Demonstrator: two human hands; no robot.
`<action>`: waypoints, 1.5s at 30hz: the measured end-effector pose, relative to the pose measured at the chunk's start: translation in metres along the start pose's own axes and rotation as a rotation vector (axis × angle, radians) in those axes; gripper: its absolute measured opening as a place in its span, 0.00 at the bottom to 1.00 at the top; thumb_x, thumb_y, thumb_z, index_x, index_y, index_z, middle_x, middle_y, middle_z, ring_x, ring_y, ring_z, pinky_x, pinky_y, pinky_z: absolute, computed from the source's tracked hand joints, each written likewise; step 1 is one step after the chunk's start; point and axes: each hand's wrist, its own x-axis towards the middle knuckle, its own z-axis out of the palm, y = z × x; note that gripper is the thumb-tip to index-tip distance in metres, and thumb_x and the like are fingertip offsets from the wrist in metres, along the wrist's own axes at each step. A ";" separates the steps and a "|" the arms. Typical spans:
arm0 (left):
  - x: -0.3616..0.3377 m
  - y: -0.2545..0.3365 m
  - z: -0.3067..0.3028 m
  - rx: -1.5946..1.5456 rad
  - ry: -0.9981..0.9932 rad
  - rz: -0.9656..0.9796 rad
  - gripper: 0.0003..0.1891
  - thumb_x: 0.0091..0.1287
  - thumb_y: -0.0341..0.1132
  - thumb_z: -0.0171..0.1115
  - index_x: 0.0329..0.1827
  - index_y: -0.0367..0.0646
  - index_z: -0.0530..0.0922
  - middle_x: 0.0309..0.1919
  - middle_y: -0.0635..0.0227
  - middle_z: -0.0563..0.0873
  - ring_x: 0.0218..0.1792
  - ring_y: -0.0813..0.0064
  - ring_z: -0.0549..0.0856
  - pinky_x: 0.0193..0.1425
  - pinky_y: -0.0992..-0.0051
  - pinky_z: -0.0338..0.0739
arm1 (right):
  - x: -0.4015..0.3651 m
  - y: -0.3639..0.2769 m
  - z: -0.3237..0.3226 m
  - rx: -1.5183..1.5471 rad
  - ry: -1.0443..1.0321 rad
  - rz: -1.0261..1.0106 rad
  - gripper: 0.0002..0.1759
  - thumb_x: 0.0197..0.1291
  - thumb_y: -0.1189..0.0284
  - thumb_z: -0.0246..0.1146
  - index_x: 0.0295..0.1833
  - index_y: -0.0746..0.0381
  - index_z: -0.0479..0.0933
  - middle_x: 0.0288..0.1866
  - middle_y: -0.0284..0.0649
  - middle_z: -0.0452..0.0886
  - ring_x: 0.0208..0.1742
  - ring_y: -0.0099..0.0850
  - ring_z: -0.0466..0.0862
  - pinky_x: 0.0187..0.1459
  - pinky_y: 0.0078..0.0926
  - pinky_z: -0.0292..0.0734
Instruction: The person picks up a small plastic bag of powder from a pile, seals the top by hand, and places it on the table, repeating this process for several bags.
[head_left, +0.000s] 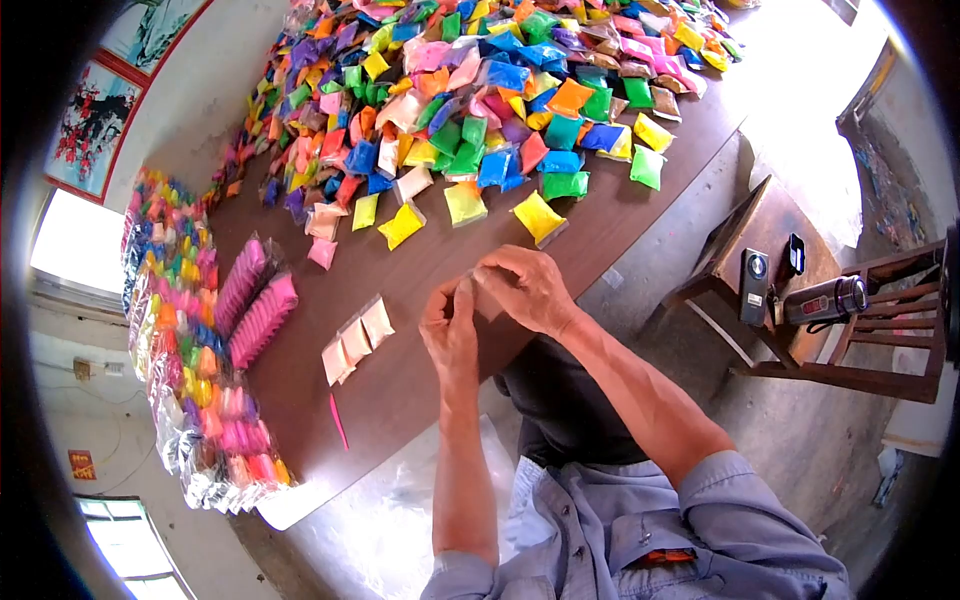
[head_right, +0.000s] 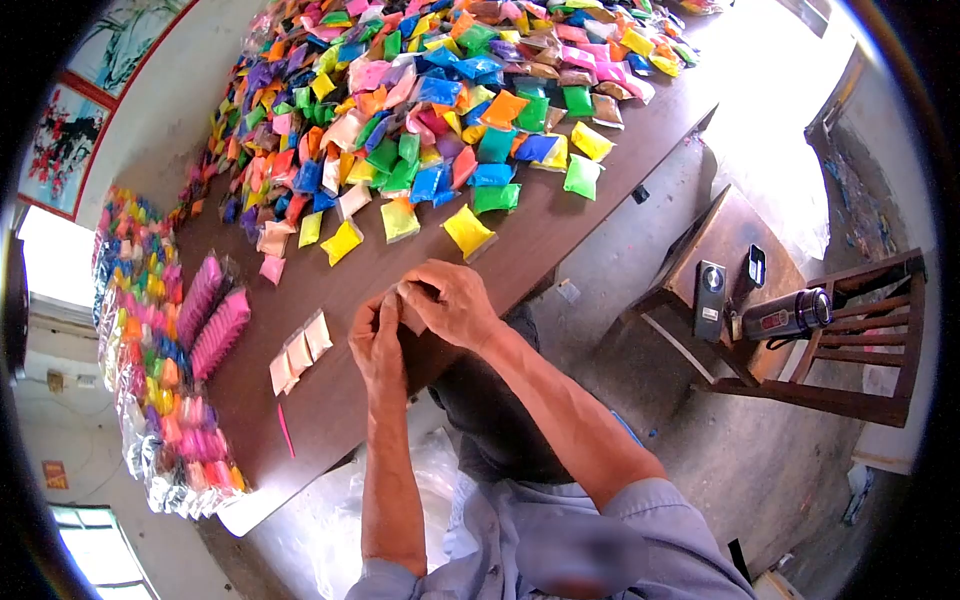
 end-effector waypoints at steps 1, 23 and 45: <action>-0.001 0.002 0.000 0.000 0.003 -0.001 0.13 0.78 0.38 0.68 0.53 0.36 0.88 0.38 0.75 0.88 0.41 0.83 0.80 0.47 0.79 0.76 | 0.000 0.001 0.001 0.010 0.008 0.013 0.08 0.70 0.69 0.68 0.44 0.64 0.85 0.40 0.46 0.88 0.38 0.43 0.89 0.39 0.36 0.83; -0.045 0.001 -0.029 0.285 0.022 0.040 0.13 0.79 0.39 0.68 0.49 0.36 0.87 0.36 0.76 0.85 0.37 0.85 0.78 0.38 0.78 0.75 | -0.040 -0.025 0.008 0.050 -0.063 0.079 0.14 0.71 0.65 0.69 0.50 0.67 0.84 0.41 0.49 0.87 0.38 0.42 0.88 0.42 0.33 0.82; -0.080 -0.019 -0.287 1.212 0.436 0.149 0.11 0.66 0.37 0.76 0.44 0.39 0.89 0.36 0.56 0.90 0.37 0.57 0.89 0.44 0.60 0.82 | -0.057 -0.011 0.014 -0.523 0.050 -0.307 0.19 0.50 0.73 0.81 0.48 0.53 0.85 0.51 0.37 0.82 0.57 0.42 0.83 0.59 0.46 0.76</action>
